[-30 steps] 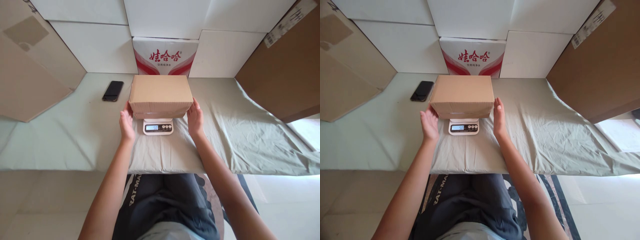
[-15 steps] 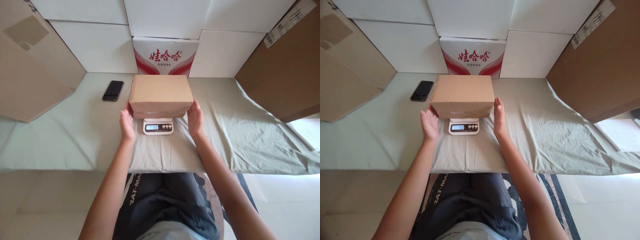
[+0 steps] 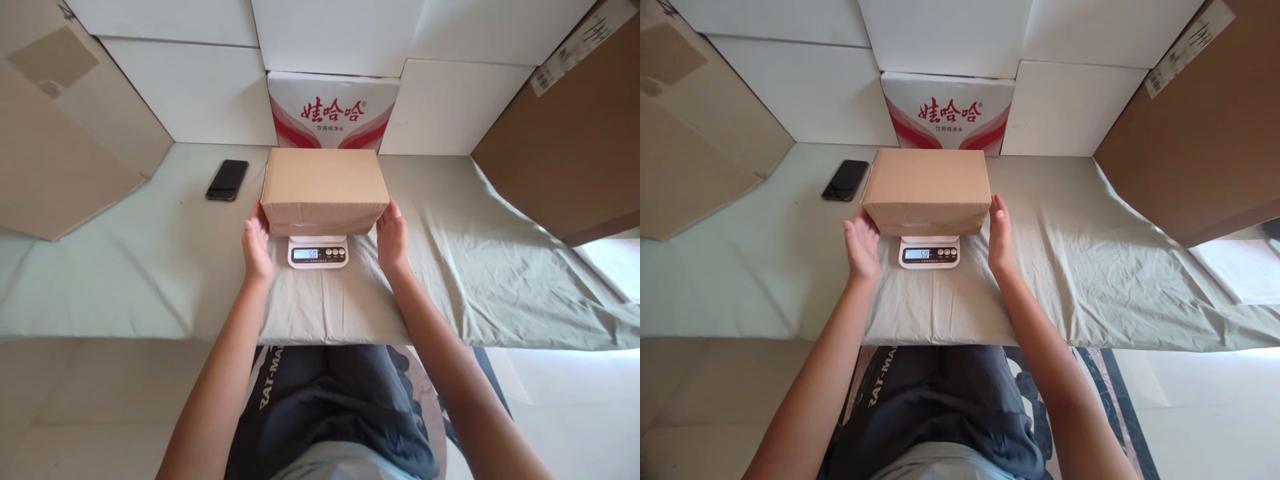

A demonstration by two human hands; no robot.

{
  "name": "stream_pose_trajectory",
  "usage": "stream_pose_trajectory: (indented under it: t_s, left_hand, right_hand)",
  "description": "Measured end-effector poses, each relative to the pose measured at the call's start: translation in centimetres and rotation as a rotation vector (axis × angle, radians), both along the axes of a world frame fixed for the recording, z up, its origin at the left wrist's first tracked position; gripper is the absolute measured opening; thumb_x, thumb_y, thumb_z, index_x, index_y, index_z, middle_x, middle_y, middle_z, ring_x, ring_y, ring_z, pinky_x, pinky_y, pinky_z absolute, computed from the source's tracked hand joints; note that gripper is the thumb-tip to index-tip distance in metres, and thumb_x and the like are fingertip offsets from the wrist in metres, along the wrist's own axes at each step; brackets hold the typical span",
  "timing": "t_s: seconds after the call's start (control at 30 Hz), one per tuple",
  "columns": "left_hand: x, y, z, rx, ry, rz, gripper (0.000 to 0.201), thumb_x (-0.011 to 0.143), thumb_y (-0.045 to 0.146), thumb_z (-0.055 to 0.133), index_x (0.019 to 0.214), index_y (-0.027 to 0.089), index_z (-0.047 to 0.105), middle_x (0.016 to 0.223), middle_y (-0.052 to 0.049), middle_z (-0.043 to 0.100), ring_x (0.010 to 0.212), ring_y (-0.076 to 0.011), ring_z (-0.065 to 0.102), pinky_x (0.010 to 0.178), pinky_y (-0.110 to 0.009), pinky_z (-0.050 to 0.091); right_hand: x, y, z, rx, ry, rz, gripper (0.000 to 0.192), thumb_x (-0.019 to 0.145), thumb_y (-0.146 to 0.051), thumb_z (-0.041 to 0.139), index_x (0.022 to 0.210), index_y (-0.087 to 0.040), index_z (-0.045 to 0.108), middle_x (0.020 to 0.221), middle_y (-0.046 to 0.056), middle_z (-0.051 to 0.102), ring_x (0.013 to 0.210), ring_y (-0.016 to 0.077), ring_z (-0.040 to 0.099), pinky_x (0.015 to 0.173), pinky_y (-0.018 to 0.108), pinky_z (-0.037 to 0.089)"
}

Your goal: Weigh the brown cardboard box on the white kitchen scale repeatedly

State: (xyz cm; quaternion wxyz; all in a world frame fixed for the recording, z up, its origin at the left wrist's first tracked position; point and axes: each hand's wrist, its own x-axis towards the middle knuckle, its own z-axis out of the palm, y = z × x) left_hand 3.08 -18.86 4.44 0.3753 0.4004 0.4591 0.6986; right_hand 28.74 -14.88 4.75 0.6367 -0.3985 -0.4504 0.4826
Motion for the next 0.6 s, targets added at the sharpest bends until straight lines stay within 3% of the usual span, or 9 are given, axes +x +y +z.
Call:
stream_pose_trajectory:
  t_s: [0.4, 0.6]
  left_hand:
    - [0.28, -0.10, -0.31, 0.048, 0.046, -0.007, 0.093, 0.085, 0.090, 0.042, 0.148, 0.025, 0.061, 0.165, -0.013, 0.052, 0.159, -0.0323, 0.040, 0.131, -0.044, 0.033]
    - [0.25, 0.08, -0.49, 0.041, 0.051, -0.011, 0.094, 0.085, 0.091, 0.041, 0.150, 0.025, 0.059, 0.165, -0.013, 0.052, 0.159, -0.0326, 0.040, 0.130, -0.044, 0.034]
  right_hand:
    - [-0.28, -0.40, 0.42, -0.012, -0.032, 0.027, 0.070, 0.085, -0.076, 0.051, 0.142, -0.036, 0.055, 0.170, -0.003, 0.045, 0.164, 0.0268, 0.033, 0.140, 0.053, 0.022]
    - [-0.40, -0.40, 0.35, 0.018, -0.035, 0.050, 0.063, 0.088, -0.073, 0.050, 0.140, -0.037, 0.057, 0.170, -0.004, 0.046, 0.165, 0.0274, 0.032, 0.140, 0.054, 0.021]
